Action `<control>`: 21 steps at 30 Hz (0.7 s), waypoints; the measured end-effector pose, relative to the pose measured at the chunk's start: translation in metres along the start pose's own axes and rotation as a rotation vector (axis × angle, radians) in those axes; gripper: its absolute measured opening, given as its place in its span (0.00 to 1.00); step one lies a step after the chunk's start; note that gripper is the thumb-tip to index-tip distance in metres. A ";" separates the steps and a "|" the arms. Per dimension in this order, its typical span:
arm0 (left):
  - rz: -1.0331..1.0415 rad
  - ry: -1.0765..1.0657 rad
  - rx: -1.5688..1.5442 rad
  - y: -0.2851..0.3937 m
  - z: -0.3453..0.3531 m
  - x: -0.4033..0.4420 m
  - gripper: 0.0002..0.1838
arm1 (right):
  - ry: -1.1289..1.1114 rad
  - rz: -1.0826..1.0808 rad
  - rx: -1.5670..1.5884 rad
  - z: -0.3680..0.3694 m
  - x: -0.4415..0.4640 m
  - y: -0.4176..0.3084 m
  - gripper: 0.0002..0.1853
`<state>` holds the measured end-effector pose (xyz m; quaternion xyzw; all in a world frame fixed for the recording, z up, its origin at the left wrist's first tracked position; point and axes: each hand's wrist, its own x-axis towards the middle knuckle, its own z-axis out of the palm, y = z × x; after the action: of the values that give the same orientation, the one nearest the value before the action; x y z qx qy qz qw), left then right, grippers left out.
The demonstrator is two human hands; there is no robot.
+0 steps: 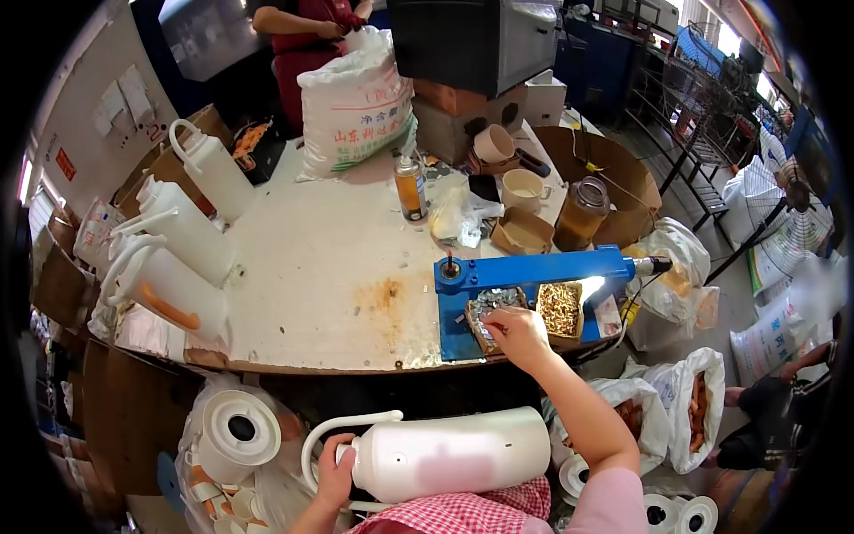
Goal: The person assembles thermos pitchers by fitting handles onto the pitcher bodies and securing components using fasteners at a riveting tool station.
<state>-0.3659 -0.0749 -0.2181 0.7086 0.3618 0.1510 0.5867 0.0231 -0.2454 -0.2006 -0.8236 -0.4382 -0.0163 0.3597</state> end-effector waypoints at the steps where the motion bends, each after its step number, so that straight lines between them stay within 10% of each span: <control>1: 0.008 0.031 -0.038 0.002 0.001 0.000 0.15 | 0.010 0.097 0.123 -0.004 -0.004 -0.004 0.04; 14: 0.108 0.030 0.209 0.028 -0.023 0.012 0.14 | 0.396 -0.183 0.343 -0.042 0.092 -0.067 0.07; 21: 0.088 0.048 0.156 0.024 -0.023 0.013 0.14 | 0.377 -0.581 -0.126 -0.037 0.112 -0.056 0.07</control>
<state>-0.3637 -0.0509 -0.1922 0.7635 0.3550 0.1648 0.5137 0.0620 -0.1681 -0.1025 -0.6676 -0.5782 -0.2969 0.3631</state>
